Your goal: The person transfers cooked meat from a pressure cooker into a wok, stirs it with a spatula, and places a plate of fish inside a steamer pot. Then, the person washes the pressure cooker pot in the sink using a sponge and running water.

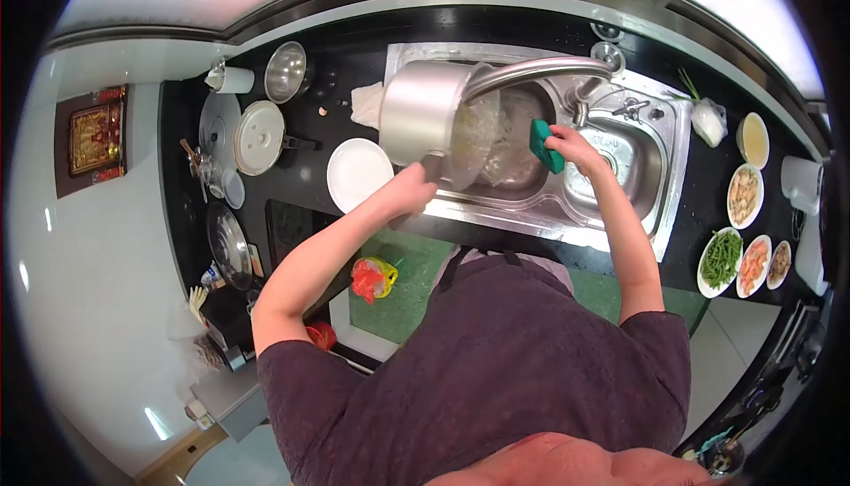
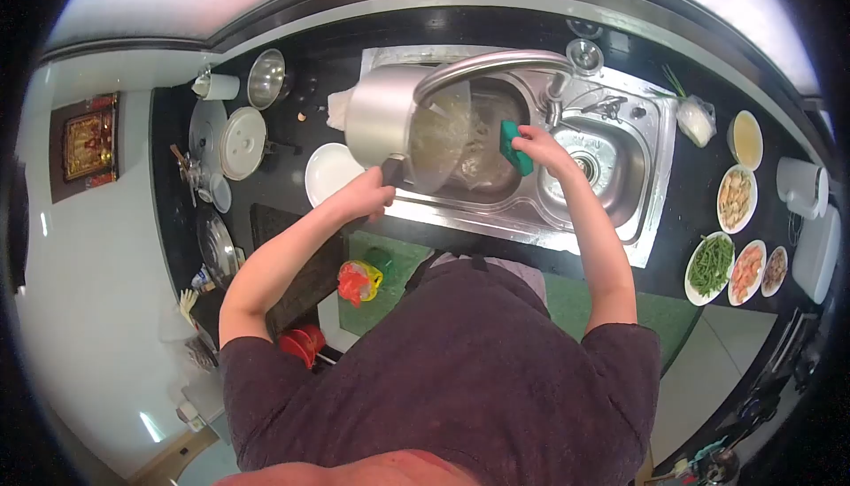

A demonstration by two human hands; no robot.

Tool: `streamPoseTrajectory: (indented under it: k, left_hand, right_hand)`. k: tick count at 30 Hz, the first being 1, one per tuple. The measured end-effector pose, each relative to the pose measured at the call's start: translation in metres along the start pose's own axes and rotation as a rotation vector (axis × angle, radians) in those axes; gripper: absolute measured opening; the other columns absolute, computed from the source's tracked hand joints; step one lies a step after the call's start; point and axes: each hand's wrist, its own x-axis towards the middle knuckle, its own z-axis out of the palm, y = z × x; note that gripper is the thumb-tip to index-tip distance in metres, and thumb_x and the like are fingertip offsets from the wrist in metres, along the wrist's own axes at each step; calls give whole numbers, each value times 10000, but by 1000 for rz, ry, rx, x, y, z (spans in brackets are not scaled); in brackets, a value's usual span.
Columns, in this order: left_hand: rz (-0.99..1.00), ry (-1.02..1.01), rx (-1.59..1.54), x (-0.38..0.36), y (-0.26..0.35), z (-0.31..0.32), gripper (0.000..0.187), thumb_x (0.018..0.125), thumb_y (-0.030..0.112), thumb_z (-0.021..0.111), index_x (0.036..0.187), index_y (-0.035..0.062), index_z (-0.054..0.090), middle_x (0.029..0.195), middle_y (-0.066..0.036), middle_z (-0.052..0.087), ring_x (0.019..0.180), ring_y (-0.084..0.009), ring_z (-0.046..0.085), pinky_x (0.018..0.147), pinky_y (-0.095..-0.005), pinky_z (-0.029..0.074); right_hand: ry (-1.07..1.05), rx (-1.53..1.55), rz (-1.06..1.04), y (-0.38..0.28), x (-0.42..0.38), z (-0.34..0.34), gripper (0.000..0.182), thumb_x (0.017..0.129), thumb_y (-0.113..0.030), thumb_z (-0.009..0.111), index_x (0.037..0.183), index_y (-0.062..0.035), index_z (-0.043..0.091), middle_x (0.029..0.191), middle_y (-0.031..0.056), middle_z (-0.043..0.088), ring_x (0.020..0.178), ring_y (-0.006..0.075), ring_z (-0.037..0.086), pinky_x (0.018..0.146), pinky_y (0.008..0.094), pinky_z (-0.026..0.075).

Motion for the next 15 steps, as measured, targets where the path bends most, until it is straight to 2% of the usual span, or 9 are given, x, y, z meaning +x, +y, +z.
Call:
streamPoseTrajectory:
  k: [2, 5, 6, 10, 14, 15]
  left_hand:
    - [45, 125, 82, -14, -6, -2, 257, 787, 152, 541, 840, -96, 501, 573, -132, 547, 454, -206, 555, 440, -354, 443]
    - [38, 233, 267, -36, -3, -4, 312, 824, 170, 529, 947, -99, 430, 656, -175, 574, 525, -247, 601, 483, -385, 465]
    - [3, 241, 323, -44, 3, -5, 339, 841, 182, 530, 972, -106, 408, 732, -254, 590, 627, -352, 627, 563, -433, 483]
    - [14, 354, 450, -61, -3, -2, 337, 850, 190, 544, 969, -89, 399, 782, -316, 579, 756, -472, 588, 664, -498, 468]
    - [-41, 434, 515, -64, -16, 3, 366, 842, 186, 568, 1009, -78, 377, 781, -309, 587, 769, -459, 600, 670, -500, 470]
    - [-47, 456, 525, -65, -17, 5, 373, 838, 184, 578, 1019, -72, 375, 788, -309, 591, 778, -461, 600, 676, -504, 472]
  right_hand:
    - [-30, 119, -2, 9, -5, 1, 307, 780, -191, 565, 1013, 6, 596, 864, 65, 641, 785, 153, 602, 684, 278, 465]
    - [-56, 96, 27, 9, -12, 0, 340, 779, -149, 540, 1082, 3, 566, 856, 79, 633, 772, 163, 645, 709, 279, 480]
    - [-51, 73, 22, 13, -11, -1, 314, 775, -152, 544, 1050, -3, 574, 846, 75, 629, 758, 156, 635, 696, 276, 474]
    - [-16, -36, -8, 25, -5, -2, 215, 760, -163, 563, 920, -23, 594, 799, 58, 607, 704, 127, 581, 644, 266, 442]
    - [1, -100, -41, 31, 2, 1, 175, 751, -167, 574, 854, -26, 586, 755, 39, 579, 680, 110, 521, 615, 262, 418]
    - [-10, -89, -13, 22, -4, 3, 177, 754, -166, 570, 869, -33, 590, 768, 43, 584, 713, 110, 537, 637, 265, 421]
